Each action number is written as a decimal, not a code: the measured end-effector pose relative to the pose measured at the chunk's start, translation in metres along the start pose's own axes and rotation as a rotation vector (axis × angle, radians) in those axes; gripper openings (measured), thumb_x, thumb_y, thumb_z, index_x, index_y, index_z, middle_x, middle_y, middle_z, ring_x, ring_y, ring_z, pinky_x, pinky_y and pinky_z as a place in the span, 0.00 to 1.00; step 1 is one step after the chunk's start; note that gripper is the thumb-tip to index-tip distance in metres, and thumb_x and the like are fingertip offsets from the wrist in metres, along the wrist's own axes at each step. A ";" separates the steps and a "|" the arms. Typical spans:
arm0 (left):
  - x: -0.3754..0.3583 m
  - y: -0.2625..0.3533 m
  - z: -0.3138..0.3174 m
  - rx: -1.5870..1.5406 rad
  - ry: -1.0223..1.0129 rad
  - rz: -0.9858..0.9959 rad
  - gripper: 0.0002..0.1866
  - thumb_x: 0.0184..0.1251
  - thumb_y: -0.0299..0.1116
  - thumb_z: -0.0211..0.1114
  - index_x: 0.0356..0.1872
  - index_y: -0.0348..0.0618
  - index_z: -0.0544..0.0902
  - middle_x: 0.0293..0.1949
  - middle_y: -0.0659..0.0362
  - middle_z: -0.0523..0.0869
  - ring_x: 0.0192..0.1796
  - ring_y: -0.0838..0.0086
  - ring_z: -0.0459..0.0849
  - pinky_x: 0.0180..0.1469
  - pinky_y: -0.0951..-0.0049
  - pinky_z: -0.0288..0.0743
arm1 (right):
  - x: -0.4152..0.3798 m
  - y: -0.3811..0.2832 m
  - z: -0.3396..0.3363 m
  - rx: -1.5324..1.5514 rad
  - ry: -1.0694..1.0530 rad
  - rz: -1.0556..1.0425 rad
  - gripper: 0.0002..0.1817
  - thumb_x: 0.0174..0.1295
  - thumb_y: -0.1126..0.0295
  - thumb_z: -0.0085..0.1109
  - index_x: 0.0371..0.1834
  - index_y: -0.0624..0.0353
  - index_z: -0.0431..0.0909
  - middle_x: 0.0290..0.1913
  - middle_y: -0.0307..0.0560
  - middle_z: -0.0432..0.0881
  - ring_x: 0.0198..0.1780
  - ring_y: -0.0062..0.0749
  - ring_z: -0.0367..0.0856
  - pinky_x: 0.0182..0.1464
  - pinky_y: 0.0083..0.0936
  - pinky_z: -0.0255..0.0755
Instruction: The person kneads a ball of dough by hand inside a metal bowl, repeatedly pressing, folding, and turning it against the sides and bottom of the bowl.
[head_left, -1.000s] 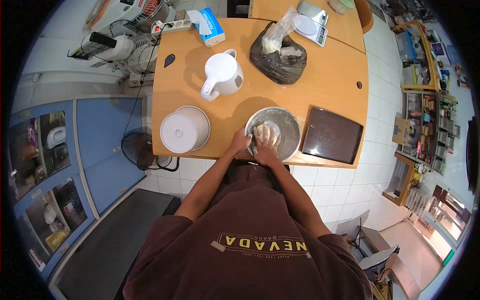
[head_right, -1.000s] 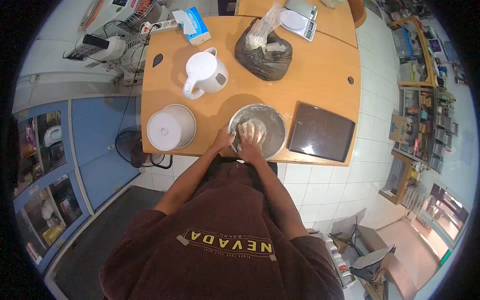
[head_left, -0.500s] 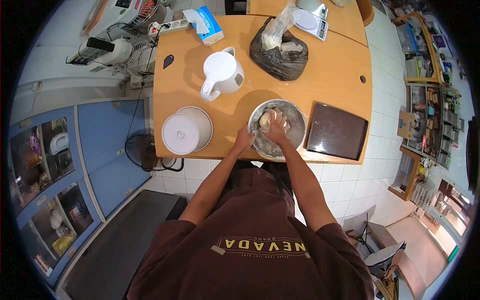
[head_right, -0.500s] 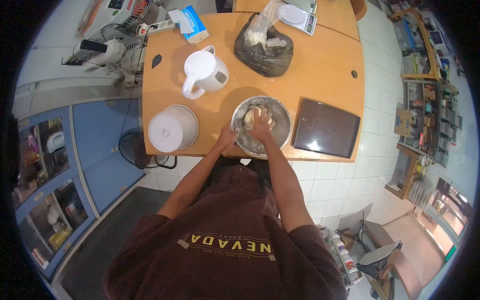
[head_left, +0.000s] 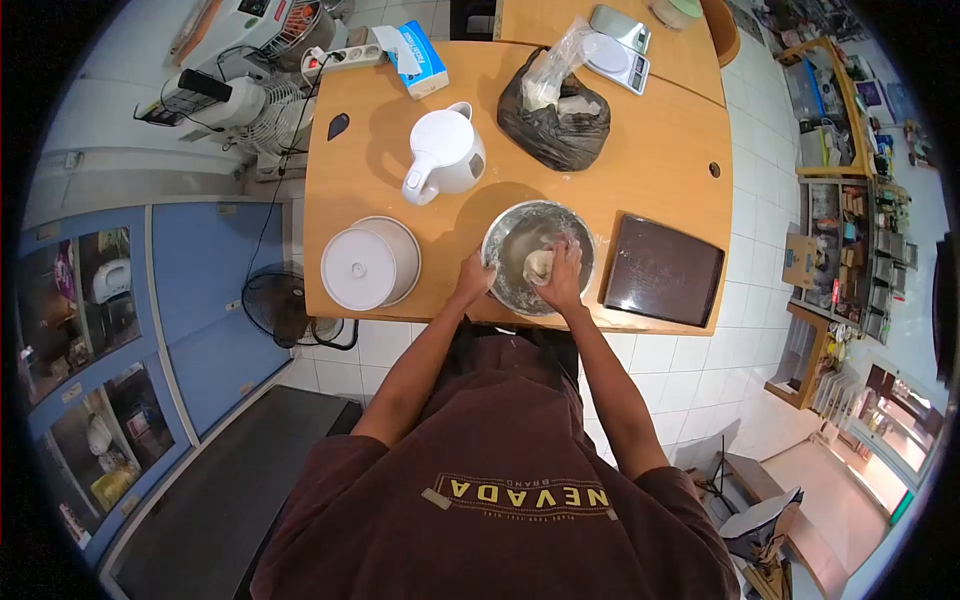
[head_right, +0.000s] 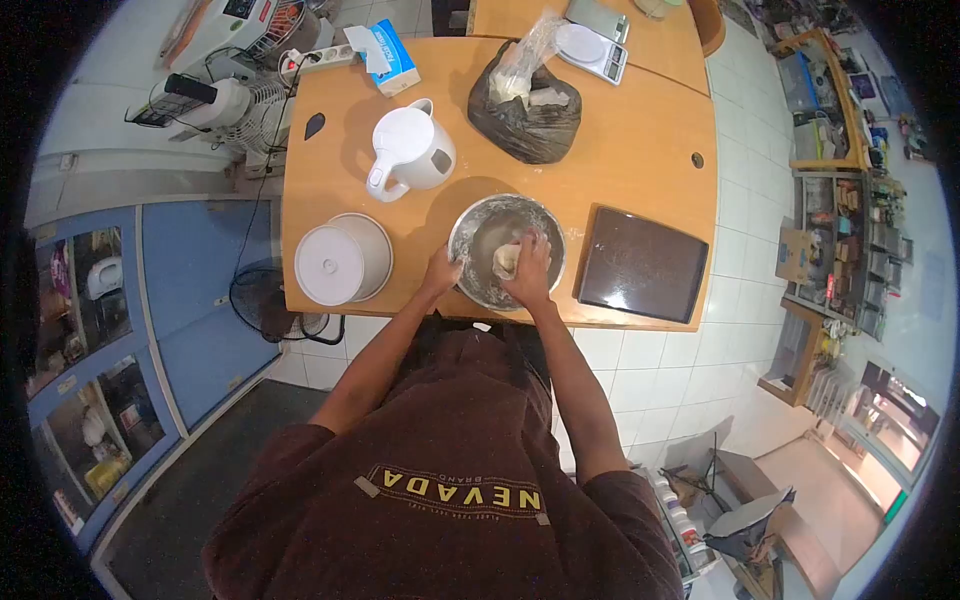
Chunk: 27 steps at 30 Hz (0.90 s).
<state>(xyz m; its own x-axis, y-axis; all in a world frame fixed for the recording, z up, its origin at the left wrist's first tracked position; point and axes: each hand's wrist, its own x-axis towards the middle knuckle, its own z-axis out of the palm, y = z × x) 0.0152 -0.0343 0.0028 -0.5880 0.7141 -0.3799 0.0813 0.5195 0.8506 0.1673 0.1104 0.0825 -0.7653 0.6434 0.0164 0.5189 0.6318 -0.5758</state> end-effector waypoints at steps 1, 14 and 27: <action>0.000 0.002 -0.002 -0.004 -0.012 0.008 0.25 0.57 0.27 0.64 0.58 0.34 0.75 0.47 0.38 0.85 0.52 0.43 0.82 0.56 0.54 0.75 | -0.004 0.007 0.004 0.060 -0.064 0.041 0.45 0.44 0.64 0.72 0.67 0.58 0.60 0.65 0.63 0.62 0.64 0.68 0.61 0.65 0.57 0.58; -0.016 0.025 -0.001 0.026 -0.089 0.046 0.30 0.57 0.28 0.64 0.64 0.37 0.71 0.52 0.36 0.81 0.56 0.39 0.79 0.58 0.53 0.73 | -0.023 -0.005 0.044 -0.419 -0.287 0.053 0.39 0.57 0.67 0.61 0.74 0.51 0.55 0.72 0.55 0.59 0.73 0.59 0.55 0.69 0.71 0.46; -0.009 0.010 0.004 0.054 -0.102 0.056 0.32 0.55 0.26 0.66 0.64 0.37 0.70 0.53 0.36 0.81 0.57 0.40 0.78 0.59 0.51 0.72 | 0.022 0.050 0.082 0.002 -0.316 0.166 0.25 0.49 0.68 0.63 0.53 0.50 0.68 0.57 0.59 0.68 0.66 0.65 0.61 0.68 0.67 0.46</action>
<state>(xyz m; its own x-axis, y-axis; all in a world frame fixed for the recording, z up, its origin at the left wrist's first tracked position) 0.0245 -0.0340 0.0132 -0.4966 0.7852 -0.3699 0.1568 0.5003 0.8515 0.1454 0.1209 -0.0131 -0.7509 0.5716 -0.3307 0.6453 0.5289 -0.5512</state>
